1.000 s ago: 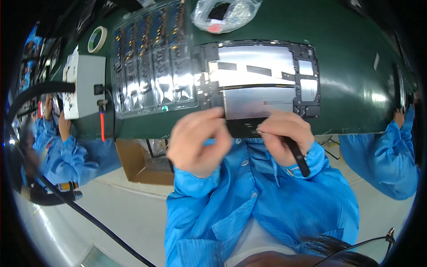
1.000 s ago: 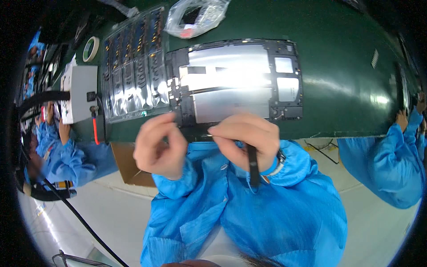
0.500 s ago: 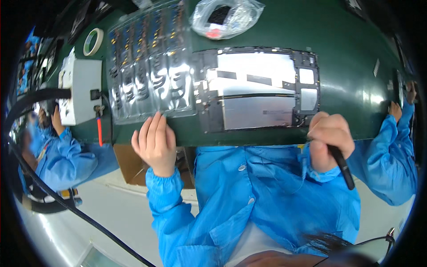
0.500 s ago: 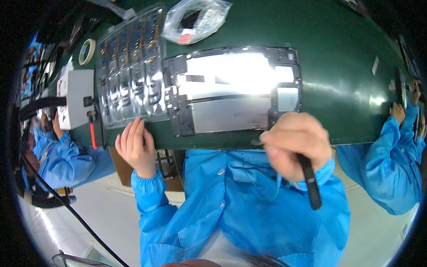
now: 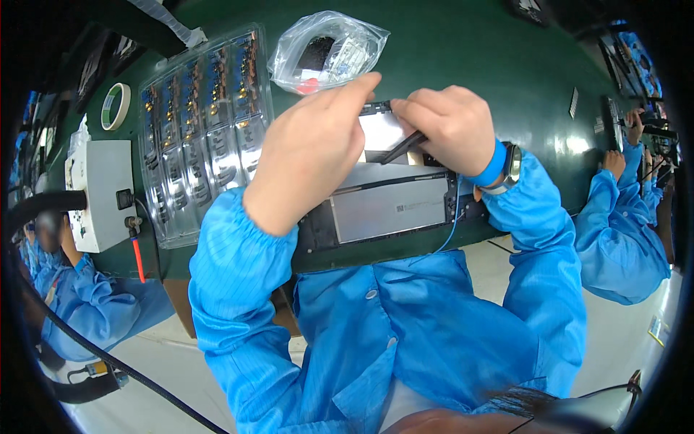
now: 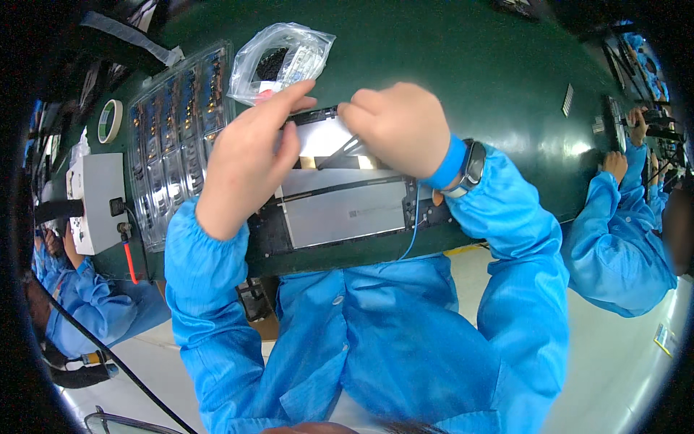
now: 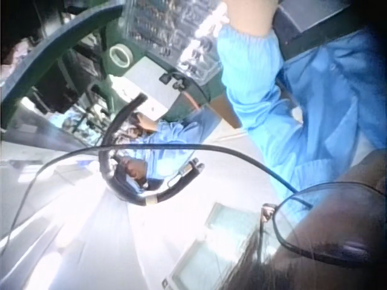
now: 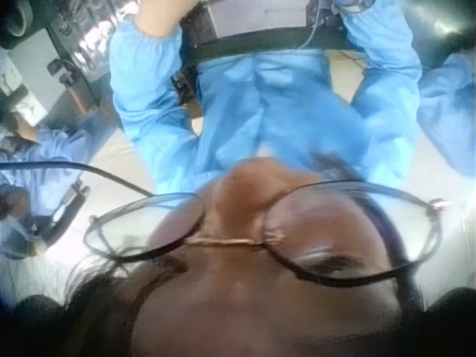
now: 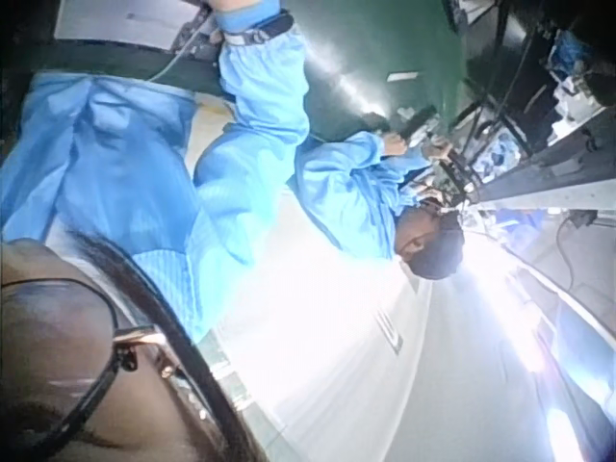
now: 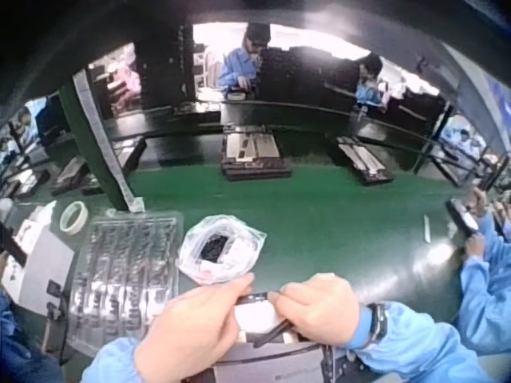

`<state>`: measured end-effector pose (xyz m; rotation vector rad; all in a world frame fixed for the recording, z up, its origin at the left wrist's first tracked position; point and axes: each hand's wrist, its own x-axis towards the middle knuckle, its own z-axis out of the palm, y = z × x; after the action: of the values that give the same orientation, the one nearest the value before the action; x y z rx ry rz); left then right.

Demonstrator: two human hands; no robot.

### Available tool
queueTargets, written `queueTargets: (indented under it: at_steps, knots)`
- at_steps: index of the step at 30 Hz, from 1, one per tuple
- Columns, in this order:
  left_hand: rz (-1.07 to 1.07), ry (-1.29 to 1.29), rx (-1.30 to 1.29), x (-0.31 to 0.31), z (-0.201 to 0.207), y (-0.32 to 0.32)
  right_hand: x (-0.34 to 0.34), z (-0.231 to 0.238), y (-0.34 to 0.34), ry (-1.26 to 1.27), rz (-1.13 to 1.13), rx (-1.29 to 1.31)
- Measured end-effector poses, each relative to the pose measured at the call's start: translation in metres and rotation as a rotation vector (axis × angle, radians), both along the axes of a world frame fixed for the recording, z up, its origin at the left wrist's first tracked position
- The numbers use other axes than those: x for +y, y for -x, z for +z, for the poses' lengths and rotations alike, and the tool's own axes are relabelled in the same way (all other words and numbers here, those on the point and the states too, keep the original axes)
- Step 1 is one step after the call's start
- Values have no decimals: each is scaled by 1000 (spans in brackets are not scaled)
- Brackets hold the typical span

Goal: Assembling internal components and applying adhesive strips to a tablet device frame on an electronics production line.

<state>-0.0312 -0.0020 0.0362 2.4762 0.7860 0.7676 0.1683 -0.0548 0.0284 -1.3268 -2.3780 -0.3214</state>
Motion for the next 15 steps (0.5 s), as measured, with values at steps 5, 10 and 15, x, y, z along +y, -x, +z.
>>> queueTargets:
  at_steps: [5,10,15]
  knots:
    - [6,43,-48,-1,-13,-11,-5,-1,4,24,-28,-55]
    - [-28,53,-36,0,-19,-13,-2,0,11,25,-48,-41]
    - [-69,19,-58,1,-24,-17,-7,3,15,130,-99,-1]
